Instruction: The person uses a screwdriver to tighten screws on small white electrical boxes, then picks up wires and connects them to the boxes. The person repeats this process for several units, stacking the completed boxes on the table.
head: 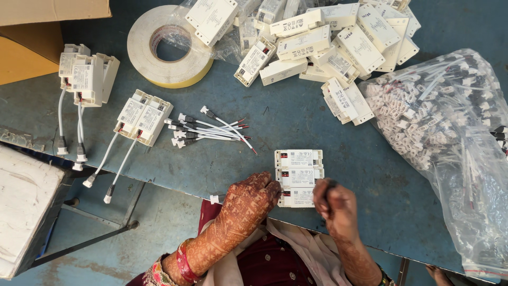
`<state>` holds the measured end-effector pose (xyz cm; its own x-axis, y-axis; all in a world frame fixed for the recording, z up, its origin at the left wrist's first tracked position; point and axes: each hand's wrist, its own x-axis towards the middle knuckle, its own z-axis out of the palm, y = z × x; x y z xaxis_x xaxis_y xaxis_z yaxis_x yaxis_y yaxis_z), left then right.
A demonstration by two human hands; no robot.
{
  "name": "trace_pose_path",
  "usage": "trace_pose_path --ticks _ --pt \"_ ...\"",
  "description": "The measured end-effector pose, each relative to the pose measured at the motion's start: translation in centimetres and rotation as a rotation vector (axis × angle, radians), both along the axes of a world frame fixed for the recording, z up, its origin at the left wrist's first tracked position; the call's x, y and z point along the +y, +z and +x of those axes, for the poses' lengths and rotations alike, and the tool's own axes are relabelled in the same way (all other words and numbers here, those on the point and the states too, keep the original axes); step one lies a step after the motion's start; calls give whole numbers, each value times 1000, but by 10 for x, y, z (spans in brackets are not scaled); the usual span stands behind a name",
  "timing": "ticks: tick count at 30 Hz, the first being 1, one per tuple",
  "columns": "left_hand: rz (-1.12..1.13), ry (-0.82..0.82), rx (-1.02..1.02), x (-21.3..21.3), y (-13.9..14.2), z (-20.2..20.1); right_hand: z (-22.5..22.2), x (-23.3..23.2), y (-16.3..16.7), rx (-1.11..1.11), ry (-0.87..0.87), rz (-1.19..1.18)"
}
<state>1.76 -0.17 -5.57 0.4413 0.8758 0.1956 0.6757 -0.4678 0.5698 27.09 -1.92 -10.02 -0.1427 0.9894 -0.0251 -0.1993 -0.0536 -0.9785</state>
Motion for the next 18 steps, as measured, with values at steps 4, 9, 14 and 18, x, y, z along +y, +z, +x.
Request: trace_pose_path --ticks 4,9,14,18 --pt "-41 27 -25 -3 -4 -1 11 -1 13 466 30 298" --pt "-36 20 -39 -2 -3 2 -17 3 25 625 -5 394" --pt "-59 30 -48 -2 0 4 -38 12 36 417 21 255" --pt "-26 37 -69 -2 1 5 -44 16 43 422 53 263"
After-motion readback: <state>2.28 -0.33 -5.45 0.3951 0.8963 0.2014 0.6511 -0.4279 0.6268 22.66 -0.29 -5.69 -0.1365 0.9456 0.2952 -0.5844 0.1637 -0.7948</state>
